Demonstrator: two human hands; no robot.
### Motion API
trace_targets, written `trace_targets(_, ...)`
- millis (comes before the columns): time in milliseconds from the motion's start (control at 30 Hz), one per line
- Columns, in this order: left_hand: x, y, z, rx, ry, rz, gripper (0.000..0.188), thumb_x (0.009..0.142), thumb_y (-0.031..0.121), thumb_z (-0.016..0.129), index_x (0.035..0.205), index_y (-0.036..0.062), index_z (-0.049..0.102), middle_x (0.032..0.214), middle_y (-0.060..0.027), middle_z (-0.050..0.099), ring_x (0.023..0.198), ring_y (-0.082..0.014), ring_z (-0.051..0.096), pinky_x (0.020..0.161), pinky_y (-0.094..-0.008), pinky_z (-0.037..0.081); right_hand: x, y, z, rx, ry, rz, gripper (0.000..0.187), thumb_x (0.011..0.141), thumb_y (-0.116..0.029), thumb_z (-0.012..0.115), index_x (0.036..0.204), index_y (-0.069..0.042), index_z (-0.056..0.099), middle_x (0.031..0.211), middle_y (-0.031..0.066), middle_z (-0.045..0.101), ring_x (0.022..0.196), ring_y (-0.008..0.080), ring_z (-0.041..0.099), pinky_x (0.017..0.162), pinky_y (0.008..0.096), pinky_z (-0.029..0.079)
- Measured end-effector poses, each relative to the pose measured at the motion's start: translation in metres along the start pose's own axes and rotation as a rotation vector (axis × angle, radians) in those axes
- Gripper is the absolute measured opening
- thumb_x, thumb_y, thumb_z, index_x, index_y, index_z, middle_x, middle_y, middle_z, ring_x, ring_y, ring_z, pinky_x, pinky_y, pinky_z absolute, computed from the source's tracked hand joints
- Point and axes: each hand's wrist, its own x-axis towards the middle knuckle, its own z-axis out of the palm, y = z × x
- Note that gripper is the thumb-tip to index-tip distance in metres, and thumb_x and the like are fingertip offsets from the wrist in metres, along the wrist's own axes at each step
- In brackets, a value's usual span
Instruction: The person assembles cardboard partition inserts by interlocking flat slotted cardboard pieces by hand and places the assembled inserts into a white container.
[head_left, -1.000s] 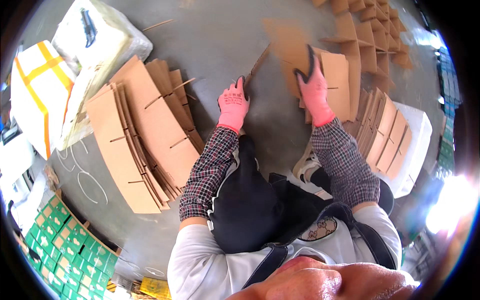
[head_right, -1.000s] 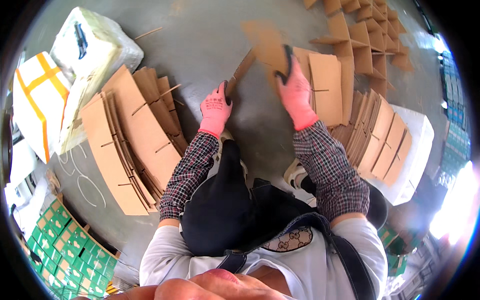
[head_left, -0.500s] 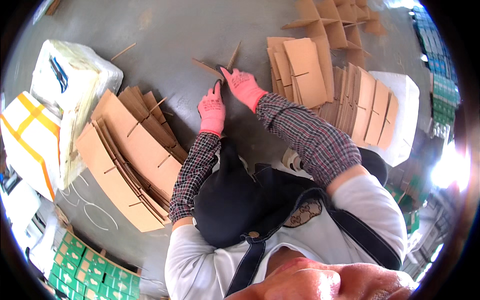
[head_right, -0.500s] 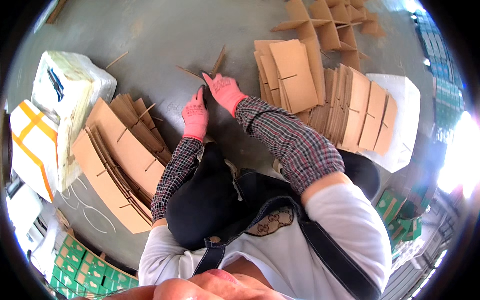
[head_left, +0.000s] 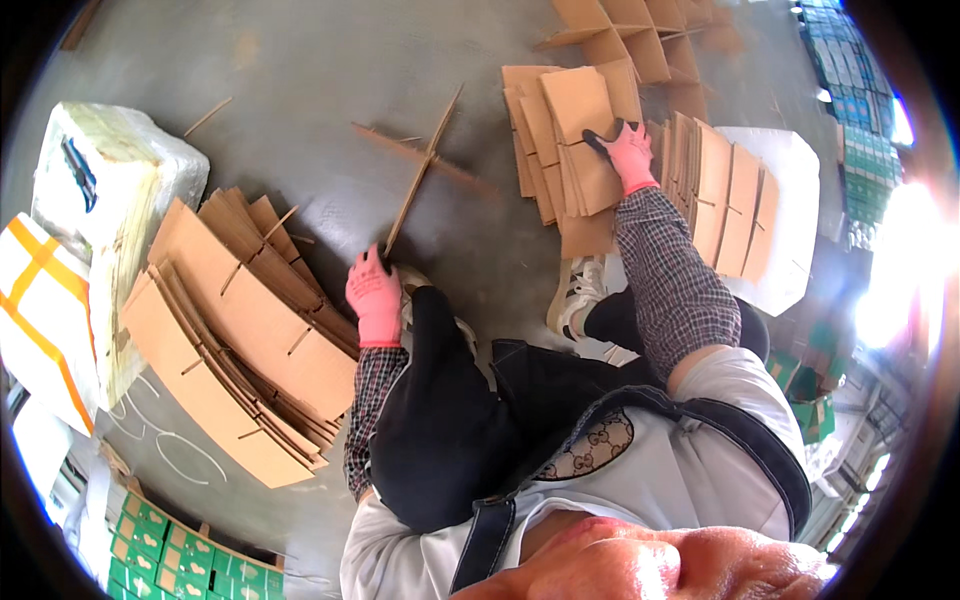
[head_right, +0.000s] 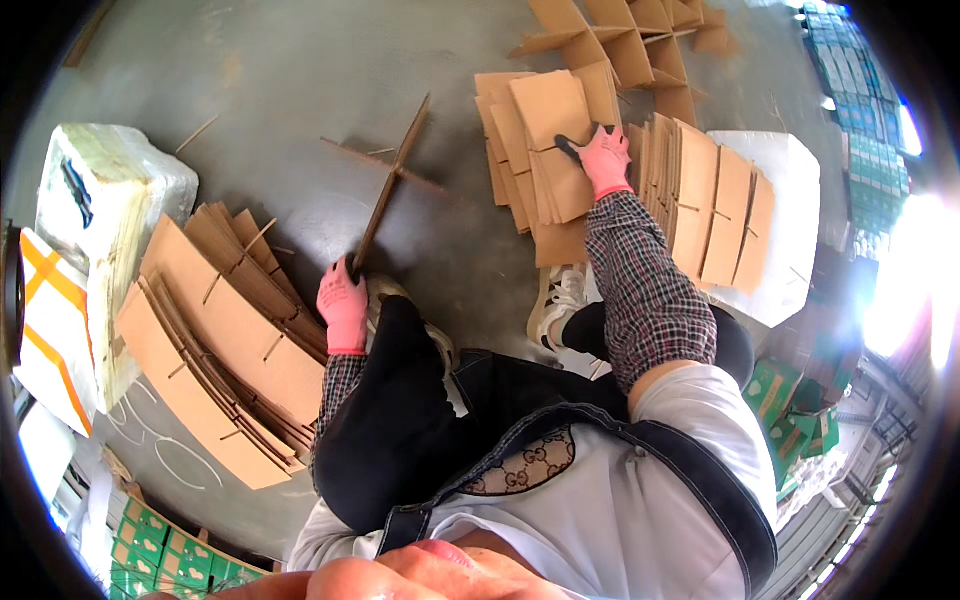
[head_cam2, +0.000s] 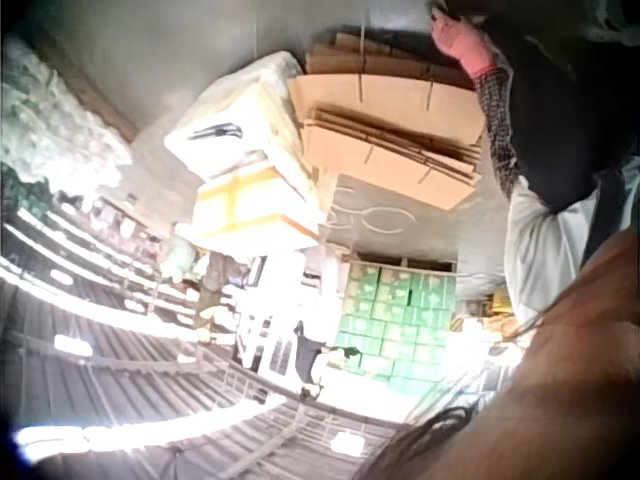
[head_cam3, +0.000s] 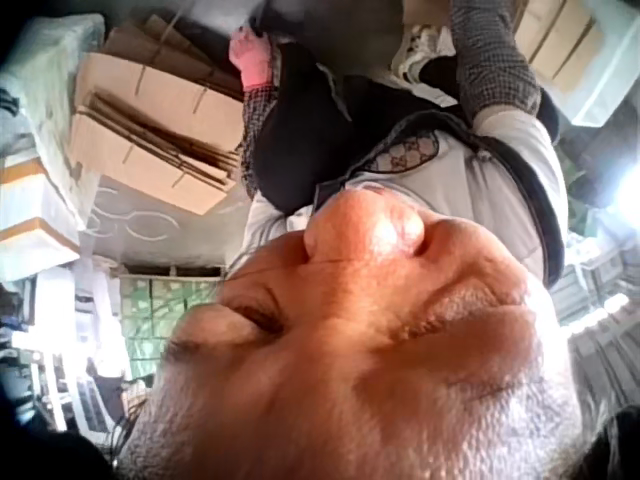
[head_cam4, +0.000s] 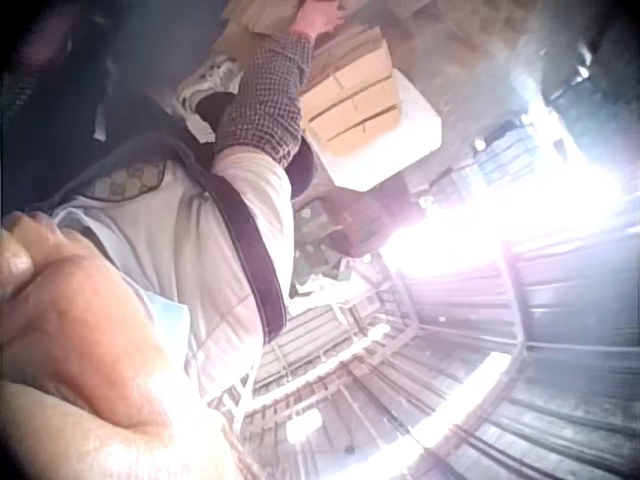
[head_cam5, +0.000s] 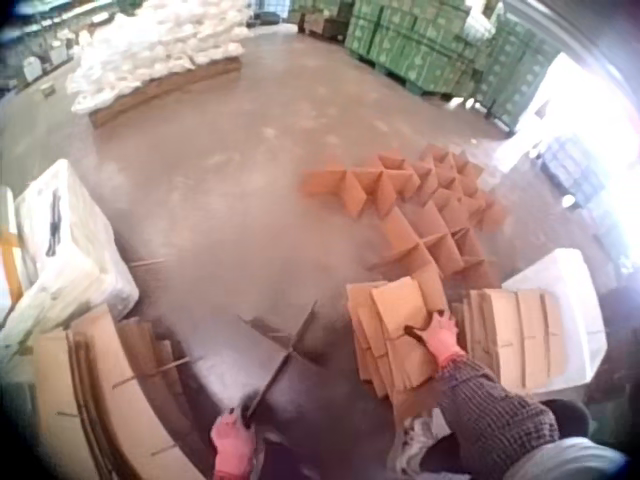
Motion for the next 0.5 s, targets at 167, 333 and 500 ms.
trace_targets(167, 0.036, 0.036, -0.02, -0.089, 0.142, 0.15, 0.048, 0.075, 0.017, 0.06, 0.121, 0.018, 0.047, 0.106, -0.0096, 0.055, 0.094, -0.0285, 0.056, 0.078, -0.0412, 0.047, 0.054, 0.03, 0.022, 0.16, -0.382, -0.068, 0.096, 0.056, -0.066, 0.068, 0.12, 0.002, 0.048, 0.125, 0.0234, 0.045, 0.117, 0.037, 0.042, 0.096, 0.0419, 0.038)
trace_targets(333, 0.039, 0.04, -0.017, -0.093, 0.16, 0.137, 0.046, 0.078, 0.02, 0.059, 0.122, 0.0192, 0.047, 0.103, -0.0092, 0.056, 0.092, -0.0268, 0.057, 0.076, -0.0389, 0.048, 0.025, 0.021, 0.025, 0.263, -0.244, -0.07, 0.097, 0.052, -0.062, 0.073, 0.115, 0.007, 0.05, 0.111, 0.0243, 0.056, 0.113, 0.0343, 0.048, 0.094, 0.0373, 0.04)
trace_targets(500, 0.04, 0.049, -0.007, -0.093, 0.217, 0.168, 0.04, 0.079, 0.018, 0.057, 0.118, 0.0175, 0.049, 0.099, -0.0093, 0.056, 0.088, -0.0266, 0.058, 0.073, -0.0383, 0.048, 0.022, 0.044, -0.003, 0.489, -0.029, -0.012, 0.077, 0.053, -0.044, 0.081, 0.105, 0.006, 0.055, 0.1, 0.0207, 0.06, 0.101, 0.0309, 0.055, 0.085, 0.0365, 0.044)
